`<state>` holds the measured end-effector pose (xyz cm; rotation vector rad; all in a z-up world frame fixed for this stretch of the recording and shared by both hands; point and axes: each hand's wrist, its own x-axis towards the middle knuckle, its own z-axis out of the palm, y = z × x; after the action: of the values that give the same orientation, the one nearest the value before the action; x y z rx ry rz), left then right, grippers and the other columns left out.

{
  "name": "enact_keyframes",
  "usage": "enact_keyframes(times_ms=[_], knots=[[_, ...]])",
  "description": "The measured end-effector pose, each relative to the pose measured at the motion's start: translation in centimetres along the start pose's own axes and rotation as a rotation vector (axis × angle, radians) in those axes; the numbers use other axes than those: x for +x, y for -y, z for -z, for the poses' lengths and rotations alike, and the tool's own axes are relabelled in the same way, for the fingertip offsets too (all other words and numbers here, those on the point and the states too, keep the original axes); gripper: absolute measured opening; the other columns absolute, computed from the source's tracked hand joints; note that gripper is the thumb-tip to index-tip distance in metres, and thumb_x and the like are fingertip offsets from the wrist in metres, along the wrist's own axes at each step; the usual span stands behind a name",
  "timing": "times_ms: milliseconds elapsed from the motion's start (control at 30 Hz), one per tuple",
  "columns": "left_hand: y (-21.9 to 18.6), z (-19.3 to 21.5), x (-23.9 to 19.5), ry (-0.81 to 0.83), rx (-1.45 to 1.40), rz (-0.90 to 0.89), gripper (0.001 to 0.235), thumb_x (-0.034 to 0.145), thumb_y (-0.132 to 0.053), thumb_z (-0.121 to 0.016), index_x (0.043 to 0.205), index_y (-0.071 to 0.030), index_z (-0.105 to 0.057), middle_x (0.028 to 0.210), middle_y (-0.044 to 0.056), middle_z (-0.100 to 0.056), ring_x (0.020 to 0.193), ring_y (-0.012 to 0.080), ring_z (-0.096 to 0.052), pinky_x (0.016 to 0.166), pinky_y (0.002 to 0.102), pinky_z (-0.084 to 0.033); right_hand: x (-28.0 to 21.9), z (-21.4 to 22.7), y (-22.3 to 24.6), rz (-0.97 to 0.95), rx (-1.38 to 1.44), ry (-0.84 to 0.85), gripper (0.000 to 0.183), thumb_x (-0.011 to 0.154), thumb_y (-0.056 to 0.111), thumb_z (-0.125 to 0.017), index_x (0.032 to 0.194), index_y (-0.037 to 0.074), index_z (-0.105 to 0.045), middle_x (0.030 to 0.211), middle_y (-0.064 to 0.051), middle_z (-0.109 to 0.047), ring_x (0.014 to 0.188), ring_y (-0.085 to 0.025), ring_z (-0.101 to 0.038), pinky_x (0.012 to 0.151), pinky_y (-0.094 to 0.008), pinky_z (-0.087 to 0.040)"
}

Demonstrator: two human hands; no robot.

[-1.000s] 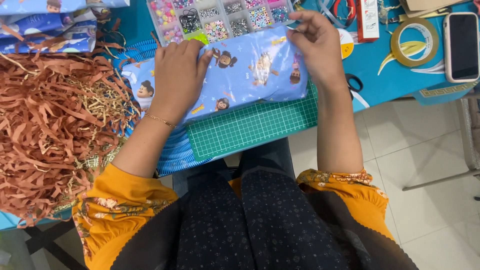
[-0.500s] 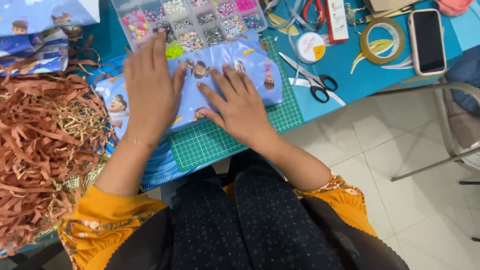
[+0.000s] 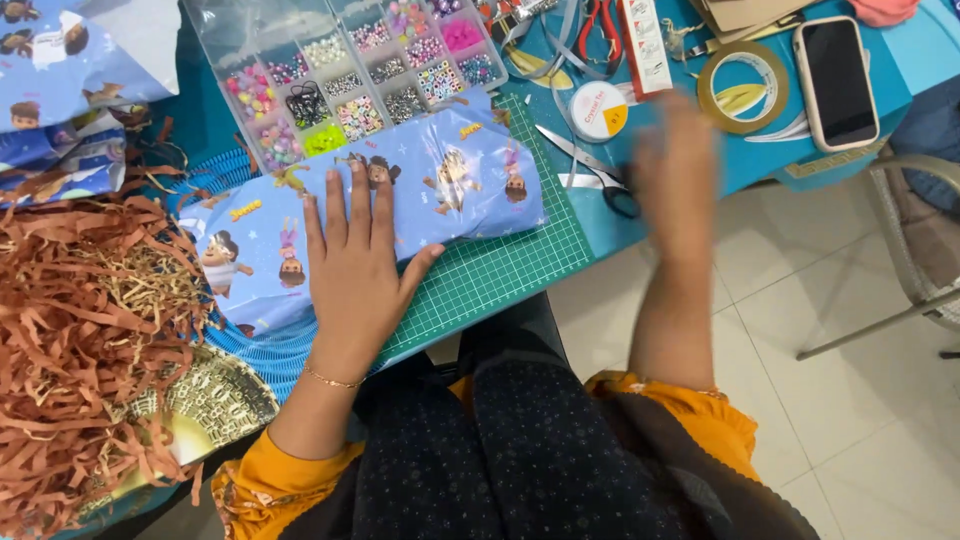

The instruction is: The person places a small cardboard box onto a sheet of blue patterned wrapping paper, folds the paper around the box, and secures it with tape. They then fold the edges of the paper to create a neat package.

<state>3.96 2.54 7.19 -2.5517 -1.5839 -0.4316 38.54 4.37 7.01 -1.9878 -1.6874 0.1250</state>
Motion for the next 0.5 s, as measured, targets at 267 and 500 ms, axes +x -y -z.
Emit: enact_keyframes(times_ms=[267,500], knots=[[-0.1,0.7,0.2,0.089,-0.081,0.061,0.092,0.104,-0.072,-0.027,0.166,-0.004,-0.022,0.171,0.018,-0.021,0.158,0.0391,-0.013,0.125,0.066,-0.011,1.6,-1.8,-14.3,-0.038,-0.263,-0.192,0.025,0.102,-0.002,-0.068,0.126,-0.004,-0.068,0.118,-0.02,-0.057,0.106,-0.037,-0.055,0.081,-0.048,-0.051],[0.9,4.1,0.3,0.186,-0.665,0.183,0.094,0.096,-0.075,-0.006,0.164,-0.012,0.007,0.175,0.015,0.003,0.161,0.0349,0.011,0.131,0.055,0.011,-1.9,2.2,-6.1,0.125,-0.019,-0.329,0.021,0.11,-0.008,-0.056,0.129,-0.007,-0.065,0.122,-0.022,-0.053,0.116,-0.038,-0.055,0.092,-0.047,-0.054]])
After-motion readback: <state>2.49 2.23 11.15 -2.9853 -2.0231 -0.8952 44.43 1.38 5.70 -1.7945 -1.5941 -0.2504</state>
